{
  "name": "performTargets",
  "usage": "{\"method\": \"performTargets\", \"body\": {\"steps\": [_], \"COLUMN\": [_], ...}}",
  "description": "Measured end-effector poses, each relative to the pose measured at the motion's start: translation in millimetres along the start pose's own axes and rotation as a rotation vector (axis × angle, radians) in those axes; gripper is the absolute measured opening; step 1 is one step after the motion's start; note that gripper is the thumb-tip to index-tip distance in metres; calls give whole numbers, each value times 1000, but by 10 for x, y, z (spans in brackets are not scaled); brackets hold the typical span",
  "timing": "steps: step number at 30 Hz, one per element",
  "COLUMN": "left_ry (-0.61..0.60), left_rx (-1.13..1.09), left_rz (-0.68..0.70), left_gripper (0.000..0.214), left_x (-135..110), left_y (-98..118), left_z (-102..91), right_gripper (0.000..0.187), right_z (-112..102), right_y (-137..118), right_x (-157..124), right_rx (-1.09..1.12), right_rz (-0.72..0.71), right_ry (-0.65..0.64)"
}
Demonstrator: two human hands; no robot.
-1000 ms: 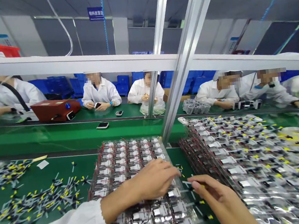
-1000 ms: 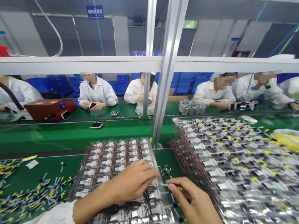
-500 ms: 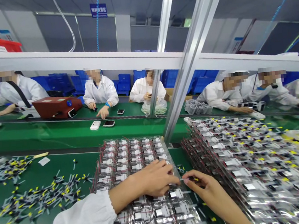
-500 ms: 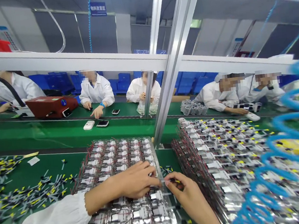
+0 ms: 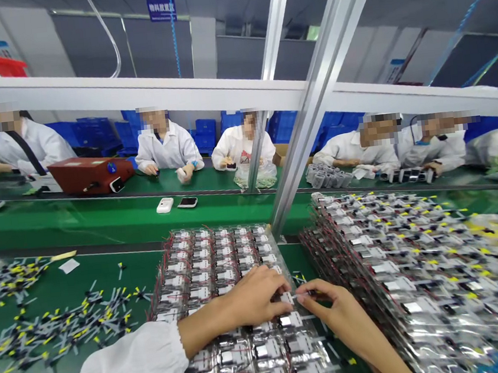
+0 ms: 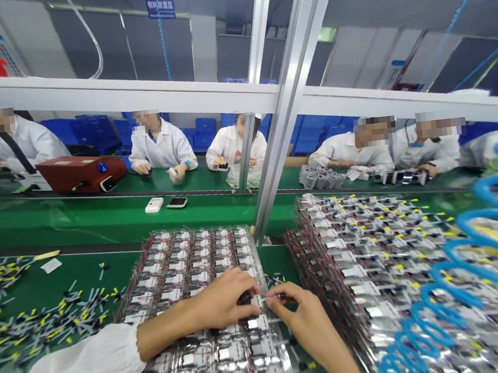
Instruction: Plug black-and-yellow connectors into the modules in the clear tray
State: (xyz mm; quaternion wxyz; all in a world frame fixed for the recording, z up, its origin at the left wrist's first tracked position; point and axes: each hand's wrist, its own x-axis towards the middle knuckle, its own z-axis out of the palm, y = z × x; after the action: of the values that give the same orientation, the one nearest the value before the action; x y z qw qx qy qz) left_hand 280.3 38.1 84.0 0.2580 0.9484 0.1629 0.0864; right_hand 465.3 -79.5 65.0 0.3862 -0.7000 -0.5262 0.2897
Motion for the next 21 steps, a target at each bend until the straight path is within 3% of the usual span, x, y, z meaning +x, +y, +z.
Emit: {"method": "performTargets", "body": {"steps": [15, 21], "left_ry": [-18, 13], "left_rx": [-24, -24], "left_rz": [-28, -2], "left_gripper": [27, 26], "left_x": [40, 39], "left_y": [-10, -29], "left_z": [53, 63], "right_gripper": [39, 48], "right_z": [28, 69], "right_y": [7, -2], "right_x": [-6, -13], "right_rx": [33, 93], "right_rz": [-22, 43], "right_ry": [-83, -59]}}
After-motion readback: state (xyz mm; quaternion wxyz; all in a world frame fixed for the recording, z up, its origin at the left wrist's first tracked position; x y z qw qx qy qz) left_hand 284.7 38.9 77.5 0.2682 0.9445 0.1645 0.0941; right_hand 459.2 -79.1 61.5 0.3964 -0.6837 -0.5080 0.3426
